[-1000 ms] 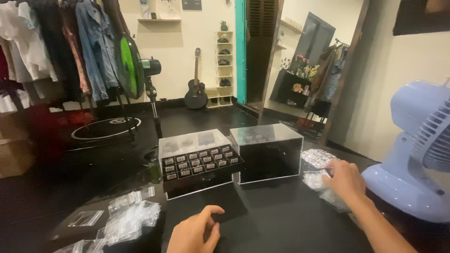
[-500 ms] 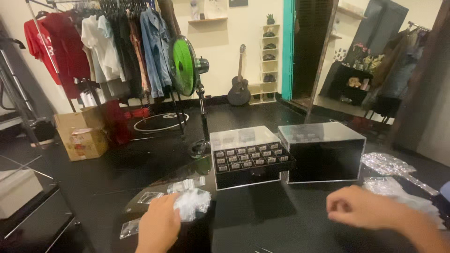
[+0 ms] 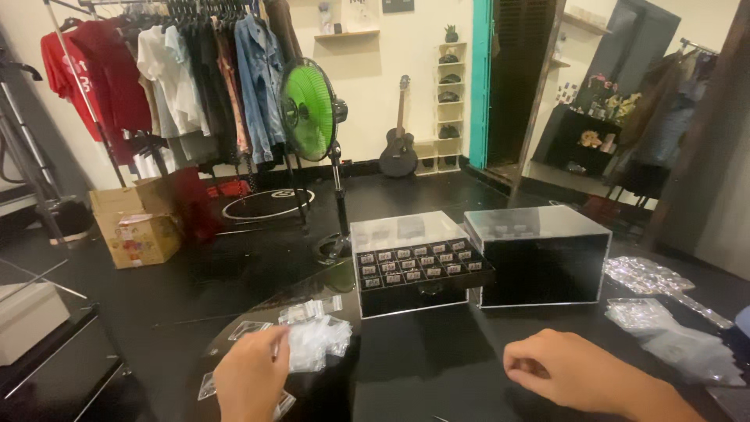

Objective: The person repeatedly picks up small plastic bags containing items, places them into a clear acrylic display box, and then removes them again. This cycle of placing and removing the bags is performed multiple times throughout the video.

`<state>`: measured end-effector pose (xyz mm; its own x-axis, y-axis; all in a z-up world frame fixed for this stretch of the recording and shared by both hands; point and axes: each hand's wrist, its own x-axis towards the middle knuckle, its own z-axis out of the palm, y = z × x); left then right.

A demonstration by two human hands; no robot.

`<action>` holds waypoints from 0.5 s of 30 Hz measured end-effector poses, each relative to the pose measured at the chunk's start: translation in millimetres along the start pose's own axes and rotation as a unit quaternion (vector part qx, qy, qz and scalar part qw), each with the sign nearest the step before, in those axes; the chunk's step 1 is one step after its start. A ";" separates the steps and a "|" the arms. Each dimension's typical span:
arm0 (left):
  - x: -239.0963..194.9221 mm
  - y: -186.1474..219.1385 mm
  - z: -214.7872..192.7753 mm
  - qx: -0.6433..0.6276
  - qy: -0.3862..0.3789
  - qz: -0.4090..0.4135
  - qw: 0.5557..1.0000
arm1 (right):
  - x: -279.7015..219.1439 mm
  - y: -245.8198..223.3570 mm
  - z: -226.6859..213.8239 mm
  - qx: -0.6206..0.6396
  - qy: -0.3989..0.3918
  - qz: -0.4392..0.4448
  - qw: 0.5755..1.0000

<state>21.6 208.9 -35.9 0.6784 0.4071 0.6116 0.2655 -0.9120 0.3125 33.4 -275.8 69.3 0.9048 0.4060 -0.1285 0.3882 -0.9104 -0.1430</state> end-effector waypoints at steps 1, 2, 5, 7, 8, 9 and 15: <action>-6.2 13.1 -11.4 -0.001 0.000 0.003 1.000 | 2.3 -1.8 2.3 0.001 0.001 0.003 1.000; -12.7 26.2 -22.9 -0.070 0.119 0.050 0.989 | 4.6 -3.3 4.6 0.022 0.037 -0.015 0.999; -41.5 79.2 -52.5 -0.181 0.255 0.161 0.936 | 2.3 -26.0 11.3 0.234 0.063 -0.027 0.970; -56.3 118.7 -71.4 -0.225 0.276 0.227 0.907 | 8.8 -37.5 26.5 0.417 0.058 -0.022 0.907; -61.1 138.0 -81.6 -0.248 0.282 0.333 0.865 | 15.8 -38.7 40.2 0.529 0.021 -0.085 0.844; -63.9 157.2 -92.5 -0.267 0.285 0.436 0.811 | 24.4 -40.2 52.4 0.629 -0.015 -0.149 0.763; -68.2 203.9 -89.9 -0.298 0.109 0.531 0.786 | 26.2 -45.8 57.7 0.679 0.124 -0.120 0.714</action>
<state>-32.2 -0.3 51.4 0.1500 -0.5101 0.8469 -0.7826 -0.5848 -0.2136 29.3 -218.8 15.9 0.9096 0.3567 0.2132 0.1626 0.1668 -0.9725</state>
